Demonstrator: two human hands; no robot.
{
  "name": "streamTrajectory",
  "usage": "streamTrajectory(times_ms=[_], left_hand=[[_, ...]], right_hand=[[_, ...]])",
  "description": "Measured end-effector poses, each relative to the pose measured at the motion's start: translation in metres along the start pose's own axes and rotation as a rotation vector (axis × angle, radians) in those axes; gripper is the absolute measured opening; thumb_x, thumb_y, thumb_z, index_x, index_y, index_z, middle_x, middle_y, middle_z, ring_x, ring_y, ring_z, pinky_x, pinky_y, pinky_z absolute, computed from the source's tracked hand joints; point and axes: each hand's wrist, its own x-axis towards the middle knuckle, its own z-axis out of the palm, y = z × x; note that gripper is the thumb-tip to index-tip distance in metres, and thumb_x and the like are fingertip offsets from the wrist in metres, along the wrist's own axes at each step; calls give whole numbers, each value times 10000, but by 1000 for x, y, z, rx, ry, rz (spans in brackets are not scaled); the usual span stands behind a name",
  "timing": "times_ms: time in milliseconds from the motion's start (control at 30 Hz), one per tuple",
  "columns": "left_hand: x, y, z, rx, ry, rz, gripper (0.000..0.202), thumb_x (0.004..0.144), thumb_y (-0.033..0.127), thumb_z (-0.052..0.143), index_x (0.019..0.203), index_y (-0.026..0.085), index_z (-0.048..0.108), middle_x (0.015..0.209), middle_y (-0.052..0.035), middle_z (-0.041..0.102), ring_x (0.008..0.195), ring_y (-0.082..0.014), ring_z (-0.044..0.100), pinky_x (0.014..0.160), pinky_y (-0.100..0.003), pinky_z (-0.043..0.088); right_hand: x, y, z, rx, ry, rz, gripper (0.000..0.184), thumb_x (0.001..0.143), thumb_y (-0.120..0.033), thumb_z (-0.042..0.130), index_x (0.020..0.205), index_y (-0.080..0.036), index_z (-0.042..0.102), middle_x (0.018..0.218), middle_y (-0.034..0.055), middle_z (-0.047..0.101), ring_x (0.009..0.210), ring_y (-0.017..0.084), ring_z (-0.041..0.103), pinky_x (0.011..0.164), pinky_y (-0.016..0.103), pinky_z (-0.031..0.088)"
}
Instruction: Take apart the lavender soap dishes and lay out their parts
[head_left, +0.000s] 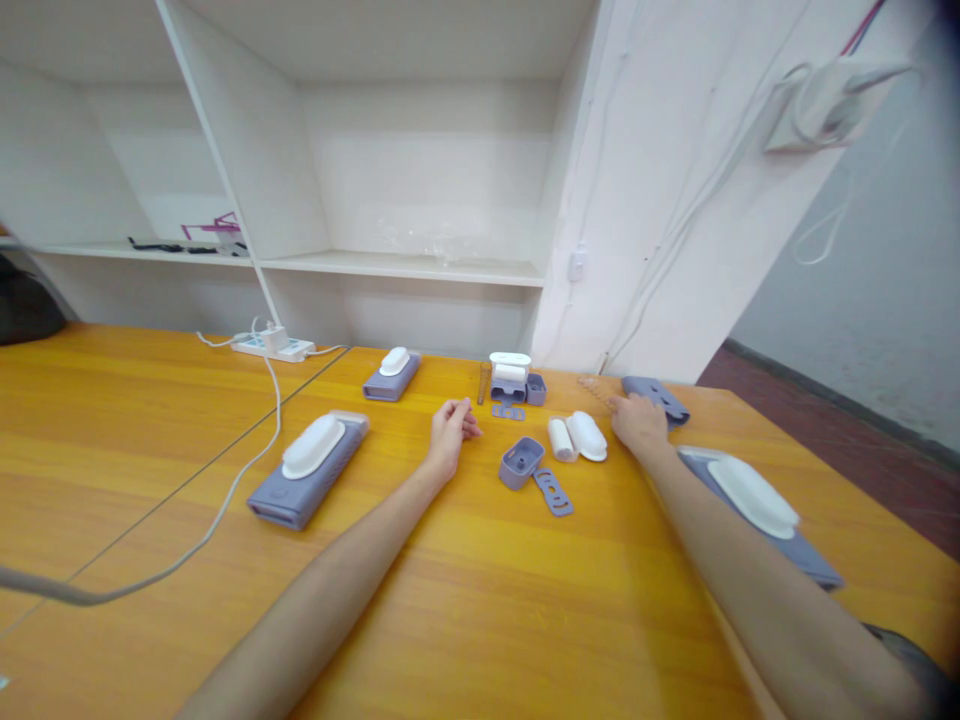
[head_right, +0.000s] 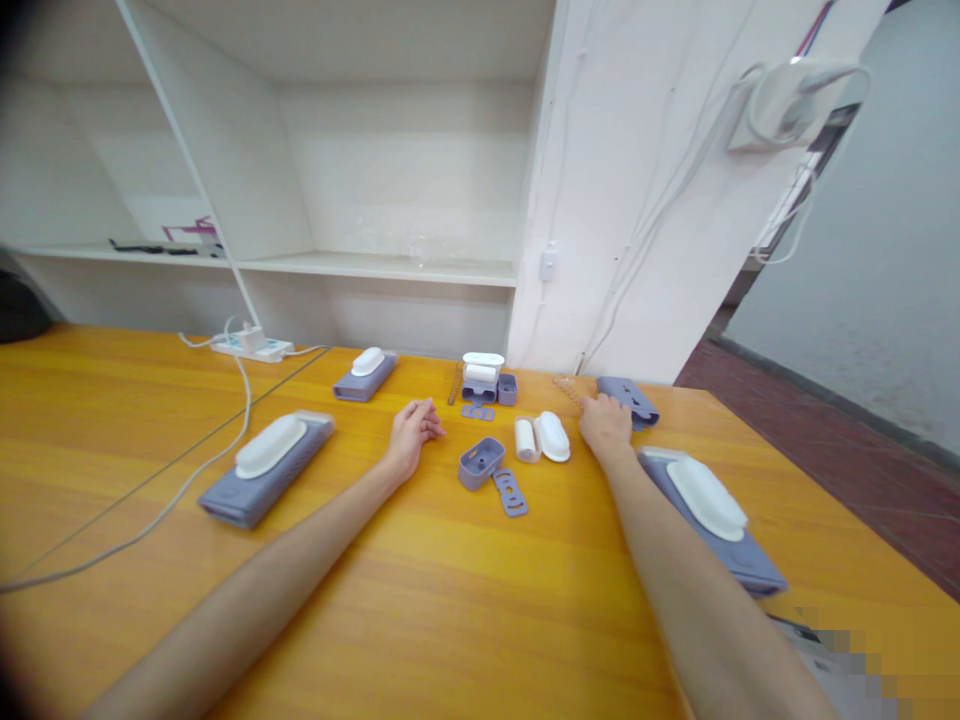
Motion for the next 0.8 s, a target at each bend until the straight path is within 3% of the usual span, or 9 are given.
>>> streamTrajectory(times_ms=[267, 567, 800], left_hand=[[0, 0, 0, 3, -1, 2, 340, 683, 469, 643, 743, 168, 498, 571, 36, 548, 434, -99, 555, 478, -221, 417], [0, -1, 0, 9, 1, 3, 344, 679, 476, 643, 738, 169, 499, 571, 34, 554, 433, -98, 556, 473, -217, 409], [0, -1, 0, 9, -4, 3, 361, 667, 487, 659, 739, 170, 502, 577, 31, 557, 439, -97, 562, 470, -208, 401]], right_hand=[[2, 4, 1, -17, -46, 37, 360, 875, -168, 345, 987, -129, 685, 1037, 178, 629, 977, 272, 569, 801, 385, 399], [-2, 9, 3, -45, -25, 128, 336, 862, -142, 365, 982, -112, 677, 1049, 189, 620, 1023, 305, 543, 844, 440, 351], [-3, -9, -23, 11, 94, 155, 349, 876, -270, 387, 959, -106, 683, 1029, 192, 633, 1003, 309, 555, 847, 446, 349]])
